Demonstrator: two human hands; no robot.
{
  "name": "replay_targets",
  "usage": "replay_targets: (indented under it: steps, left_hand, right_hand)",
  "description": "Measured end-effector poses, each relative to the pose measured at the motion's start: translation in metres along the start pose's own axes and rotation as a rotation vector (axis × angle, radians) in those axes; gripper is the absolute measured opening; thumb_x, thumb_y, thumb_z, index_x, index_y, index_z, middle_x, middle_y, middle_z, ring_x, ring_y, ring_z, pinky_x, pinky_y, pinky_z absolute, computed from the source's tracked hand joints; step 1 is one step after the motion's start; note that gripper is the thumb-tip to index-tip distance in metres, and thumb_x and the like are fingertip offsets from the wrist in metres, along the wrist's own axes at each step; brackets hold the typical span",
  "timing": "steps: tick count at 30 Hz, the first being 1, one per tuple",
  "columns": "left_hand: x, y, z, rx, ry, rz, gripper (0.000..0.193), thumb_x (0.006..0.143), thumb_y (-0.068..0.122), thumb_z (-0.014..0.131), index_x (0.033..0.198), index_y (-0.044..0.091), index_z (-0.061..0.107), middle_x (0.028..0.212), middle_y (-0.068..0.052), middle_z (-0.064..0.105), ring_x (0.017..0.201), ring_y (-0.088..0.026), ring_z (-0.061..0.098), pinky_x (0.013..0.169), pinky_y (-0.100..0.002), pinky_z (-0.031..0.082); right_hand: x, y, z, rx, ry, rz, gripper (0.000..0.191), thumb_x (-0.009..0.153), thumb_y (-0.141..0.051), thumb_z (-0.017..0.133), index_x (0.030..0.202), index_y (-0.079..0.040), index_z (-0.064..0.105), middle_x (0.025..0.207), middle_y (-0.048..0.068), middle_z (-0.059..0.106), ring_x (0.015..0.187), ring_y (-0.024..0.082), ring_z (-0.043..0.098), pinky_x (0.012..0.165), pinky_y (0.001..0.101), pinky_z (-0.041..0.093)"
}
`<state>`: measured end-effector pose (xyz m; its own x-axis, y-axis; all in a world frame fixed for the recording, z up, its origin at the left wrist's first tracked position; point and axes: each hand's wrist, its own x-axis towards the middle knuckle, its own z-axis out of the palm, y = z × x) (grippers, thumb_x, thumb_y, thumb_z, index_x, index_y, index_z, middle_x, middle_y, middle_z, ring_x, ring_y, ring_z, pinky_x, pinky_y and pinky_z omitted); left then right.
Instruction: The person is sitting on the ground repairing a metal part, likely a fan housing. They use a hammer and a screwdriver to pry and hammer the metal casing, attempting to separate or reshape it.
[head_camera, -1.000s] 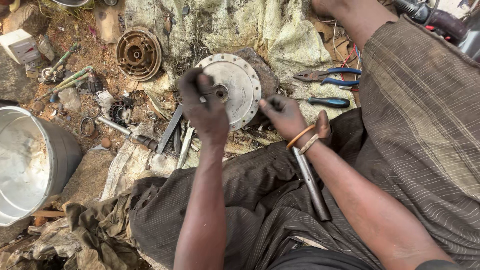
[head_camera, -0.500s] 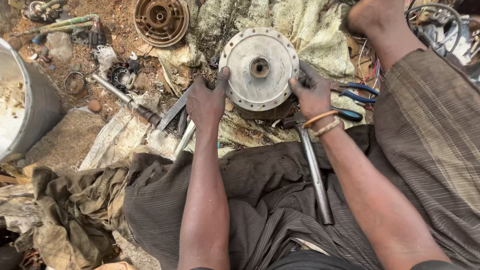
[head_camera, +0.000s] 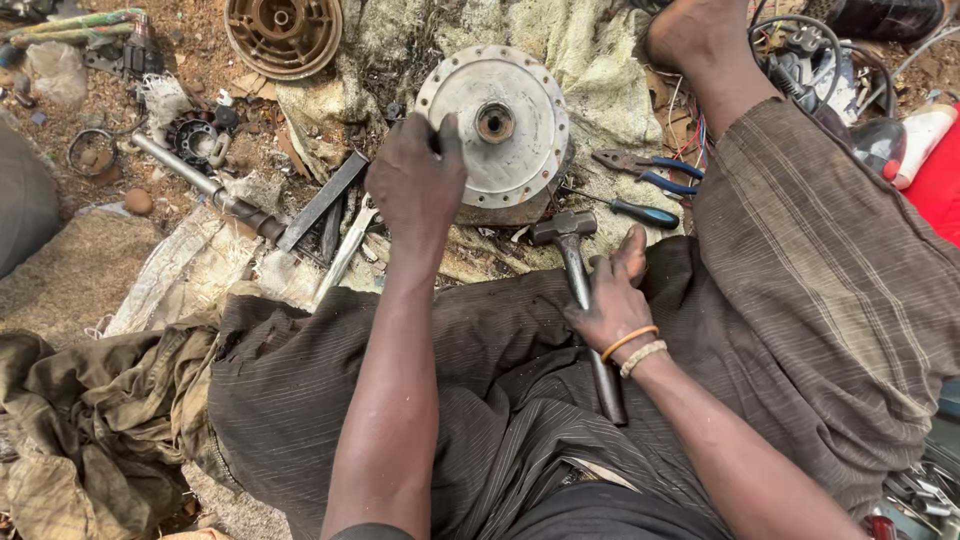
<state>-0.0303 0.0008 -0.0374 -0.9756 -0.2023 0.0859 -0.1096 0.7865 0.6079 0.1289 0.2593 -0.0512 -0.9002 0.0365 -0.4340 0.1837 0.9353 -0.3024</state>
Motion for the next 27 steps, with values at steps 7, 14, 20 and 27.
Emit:
replay_targets:
  steps: [7, 14, 20, 27]
  left_hand:
    - [0.04, 0.031, 0.055, -0.032, 0.415, 0.312, 0.033, 0.103, 0.03, 0.061, 0.076, 0.012, 0.061, 0.07, -0.003, 0.061, 0.05, -0.011, 0.053, 0.04, -0.028, 0.043]
    - [0.036, 0.018, 0.058, -0.072, 0.375, 0.382, 0.028, 0.097, 0.03, 0.065, 0.077, 0.012, 0.063, 0.072, -0.005, 0.059, 0.056, -0.015, 0.058, 0.046, -0.032, 0.049]
    - [0.033, 0.022, 0.056, -0.068, 0.381, 0.392, 0.028, 0.099, 0.029, 0.064, 0.077, 0.012, 0.063, 0.075, -0.004, 0.058, 0.061, -0.015, 0.06, 0.052, -0.032, 0.052]
    - [0.035, 0.017, 0.059, -0.102, 0.4, 0.299, 0.025, 0.098, 0.03, 0.064, 0.081, 0.012, 0.066, 0.075, -0.003, 0.061, 0.057, -0.014, 0.058, 0.046, -0.031, 0.048]
  right_hand:
    - [0.02, -0.002, -0.011, 1.002, -0.386, 0.368, 0.052, 0.083, -0.015, 0.072, 0.124, 0.001, 0.045, 0.073, 0.012, 0.066, 0.054, 0.02, 0.061, 0.05, 0.0332, 0.05]
    - [-0.008, 0.008, -0.087, 0.639, -0.26, -0.007, 0.075, 0.092, -0.025, 0.071, 0.156, -0.005, 0.038, 0.082, 0.004, 0.062, 0.058, 0.013, 0.059, 0.051, 0.0293, 0.051]
    - [-0.001, 0.001, -0.119, 0.297, 0.043, -0.369, 0.048, 0.093, -0.031, 0.076, 0.131, -0.004, 0.064, 0.084, 0.007, 0.069, 0.07, 0.016, 0.064, 0.062, 0.0336, 0.054]
    - [0.02, 0.004, -0.116, 0.248, 0.133, -0.464, 0.042, 0.093, -0.03, 0.076, 0.123, -0.002, 0.069, 0.077, 0.011, 0.069, 0.064, 0.017, 0.065, 0.057, 0.0332, 0.052]
